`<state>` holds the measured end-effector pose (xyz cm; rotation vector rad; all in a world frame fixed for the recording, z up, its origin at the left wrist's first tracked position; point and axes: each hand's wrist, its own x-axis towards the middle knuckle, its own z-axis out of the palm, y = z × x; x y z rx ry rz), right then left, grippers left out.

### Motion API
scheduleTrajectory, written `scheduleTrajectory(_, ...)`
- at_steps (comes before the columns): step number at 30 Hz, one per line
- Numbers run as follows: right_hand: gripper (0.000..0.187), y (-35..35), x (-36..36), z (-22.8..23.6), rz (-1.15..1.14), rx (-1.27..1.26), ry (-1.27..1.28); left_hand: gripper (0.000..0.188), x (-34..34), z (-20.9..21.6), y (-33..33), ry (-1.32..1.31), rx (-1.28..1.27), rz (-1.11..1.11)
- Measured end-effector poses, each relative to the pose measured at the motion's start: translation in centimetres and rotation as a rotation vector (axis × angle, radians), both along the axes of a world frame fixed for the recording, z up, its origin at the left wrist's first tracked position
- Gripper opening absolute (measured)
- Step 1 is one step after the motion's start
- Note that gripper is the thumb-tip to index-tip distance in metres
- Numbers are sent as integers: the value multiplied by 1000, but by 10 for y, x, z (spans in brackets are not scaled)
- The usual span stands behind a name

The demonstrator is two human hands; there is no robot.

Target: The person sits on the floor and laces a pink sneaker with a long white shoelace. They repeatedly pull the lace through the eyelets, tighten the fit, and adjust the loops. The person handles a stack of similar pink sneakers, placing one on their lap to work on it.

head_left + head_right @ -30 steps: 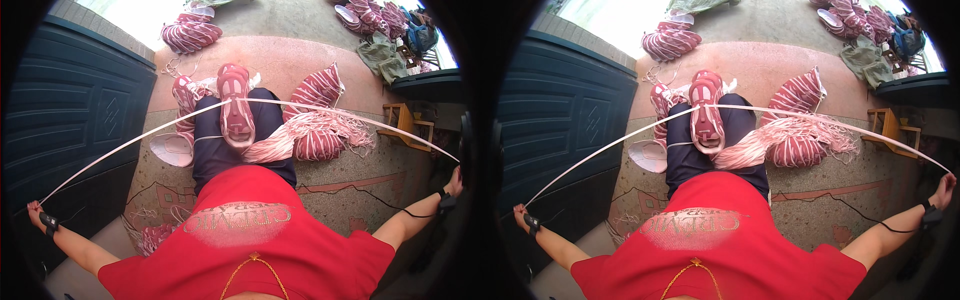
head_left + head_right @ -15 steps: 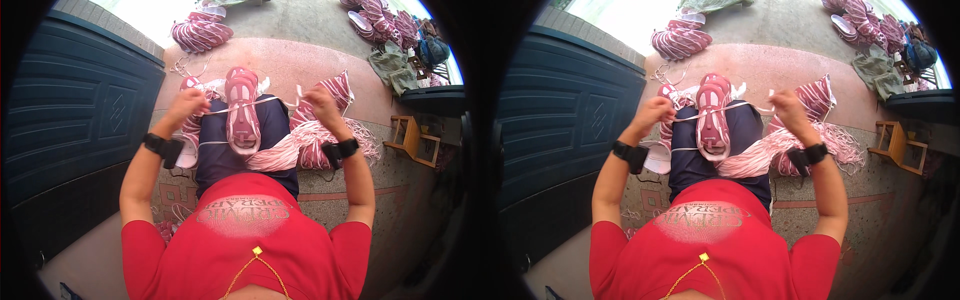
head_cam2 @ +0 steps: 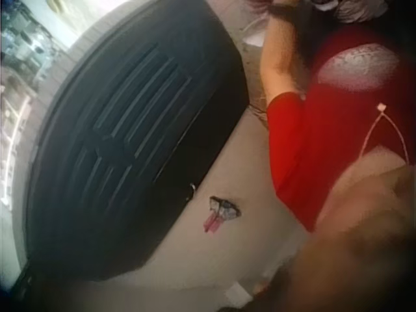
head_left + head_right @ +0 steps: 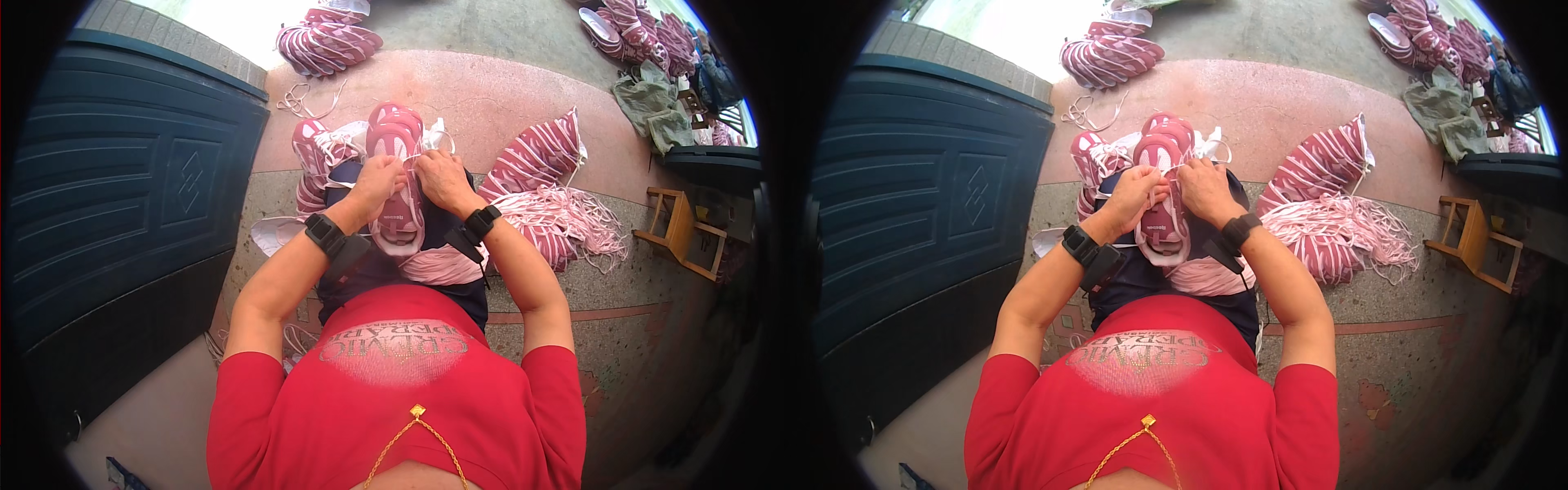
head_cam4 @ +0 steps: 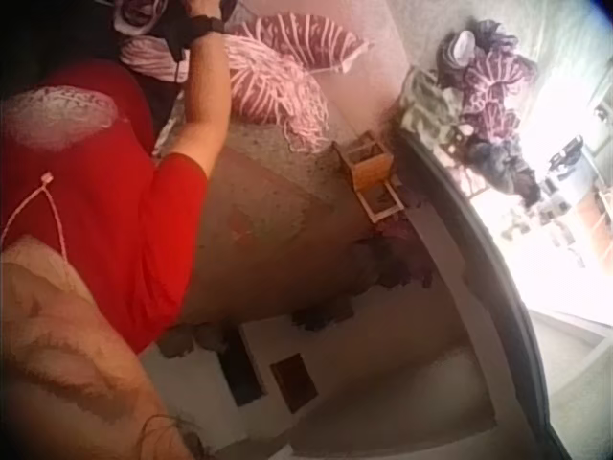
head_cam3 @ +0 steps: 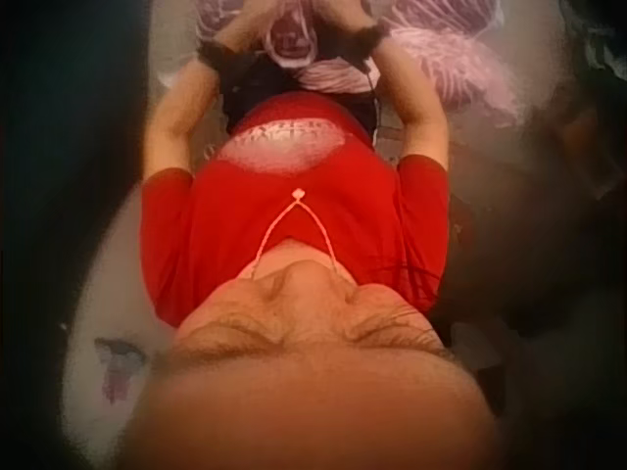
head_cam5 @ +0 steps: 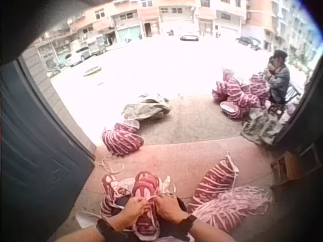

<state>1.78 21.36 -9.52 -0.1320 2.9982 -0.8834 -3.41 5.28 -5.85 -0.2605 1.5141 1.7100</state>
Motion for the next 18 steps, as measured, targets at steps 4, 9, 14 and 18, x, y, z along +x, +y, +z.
scheduleTrajectory(4,19,-2,-11,1,2,95,-31,19,7,-1,-3,50,-1,7)
scheduleTrajectory(9,17,-5,-16,7,134,211,49,18,6,0,-6,49,-9,-8)
scheduleTrajectory(14,14,-7,-22,6,250,254,92,16,11,4,-4,100,-29,-18)
scheduleTrajectory(18,14,-4,-22,3,21,-2,-19,17,3,17,-3,104,-155,-23)
